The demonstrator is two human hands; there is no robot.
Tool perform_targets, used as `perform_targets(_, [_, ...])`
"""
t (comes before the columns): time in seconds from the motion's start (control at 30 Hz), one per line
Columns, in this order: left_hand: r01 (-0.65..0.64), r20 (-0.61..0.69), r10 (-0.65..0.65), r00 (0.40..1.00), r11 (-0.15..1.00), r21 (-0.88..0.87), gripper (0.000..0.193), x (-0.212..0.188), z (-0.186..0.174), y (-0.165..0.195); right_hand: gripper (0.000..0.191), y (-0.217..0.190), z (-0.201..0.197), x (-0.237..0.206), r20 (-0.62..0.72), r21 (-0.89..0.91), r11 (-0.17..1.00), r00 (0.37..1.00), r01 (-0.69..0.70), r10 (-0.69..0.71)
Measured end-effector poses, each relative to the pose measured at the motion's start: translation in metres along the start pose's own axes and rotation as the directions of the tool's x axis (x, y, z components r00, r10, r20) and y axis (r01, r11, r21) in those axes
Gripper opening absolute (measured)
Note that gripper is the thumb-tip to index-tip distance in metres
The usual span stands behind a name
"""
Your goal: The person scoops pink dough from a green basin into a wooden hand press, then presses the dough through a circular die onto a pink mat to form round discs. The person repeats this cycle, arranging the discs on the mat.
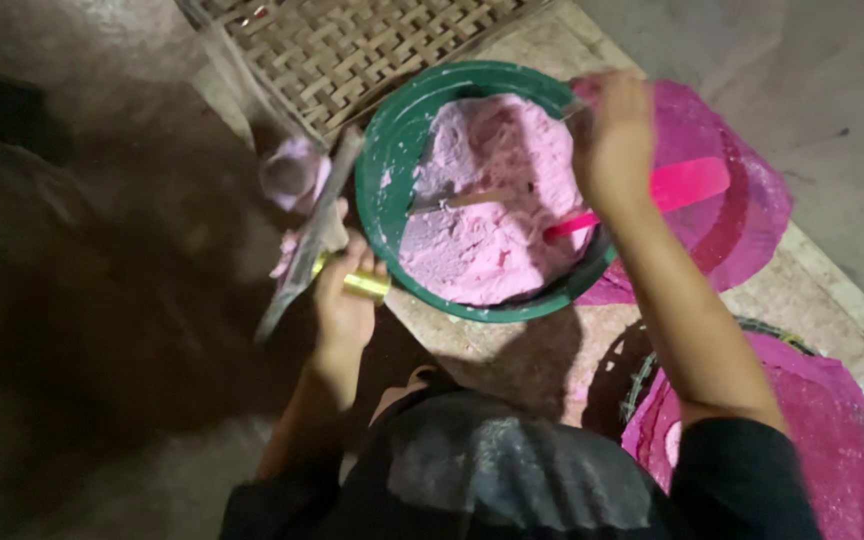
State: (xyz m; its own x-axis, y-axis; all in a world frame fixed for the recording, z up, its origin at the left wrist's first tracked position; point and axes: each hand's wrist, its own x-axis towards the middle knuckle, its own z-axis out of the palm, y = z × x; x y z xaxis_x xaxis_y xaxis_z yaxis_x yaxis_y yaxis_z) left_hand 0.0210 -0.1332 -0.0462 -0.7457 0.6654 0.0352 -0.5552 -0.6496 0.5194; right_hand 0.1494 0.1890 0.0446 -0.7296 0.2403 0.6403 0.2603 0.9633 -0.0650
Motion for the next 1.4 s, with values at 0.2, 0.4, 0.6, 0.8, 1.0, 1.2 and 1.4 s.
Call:
perform_targets(0.2, [-0.15,-0.017,0.253,0.967,0.621,0.769,0.019,0.06,-0.018,-0.056,0.024,-0.107,0.049,-0.021,0.655,-0.086,0.976,0.75,0.198,-0.094])
perform_targets(0.4, [-0.223,0.063,0.305,0.95,0.528,0.819,0.021,0.066,-0.006,-0.065,0.019,-0.091,0.028,0.031,0.693,-0.024,0.973,0.705,0.23,-0.149])
perform_targets(0.6, [-0.401,0.261,0.421,0.869,0.289,0.869,0.015,0.064,0.01,-0.053,0.003,-0.09,0.071,0.081,0.596,-0.11,0.935,0.775,0.338,-0.21])
perform_targets(0.8, [-0.231,0.025,0.35,0.936,0.561,0.795,0.013,0.063,0.013,-0.051,0.009,-0.1,0.08,0.052,0.555,0.006,0.917,0.761,0.4,-0.335])
perform_targets(1.0, [-0.447,0.397,0.473,0.786,-0.006,0.894,0.021,0.07,0.006,-0.058,0.02,-0.103,0.059,0.001,0.755,0.12,0.978,0.624,0.171,-0.201])
perform_targets(1.2, [-0.192,0.121,0.302,0.946,0.218,0.957,0.033,0.083,0.006,-0.012,0.045,-0.078,-0.032,-0.018,0.898,0.079,0.968,0.439,-0.239,0.036])
perform_targets(1.4, [-0.511,0.604,0.321,0.73,-0.331,0.793,0.052,0.066,0.046,-0.001,0.028,-0.035,-0.123,-0.026,0.751,0.48,0.689,0.66,-0.543,-0.002])
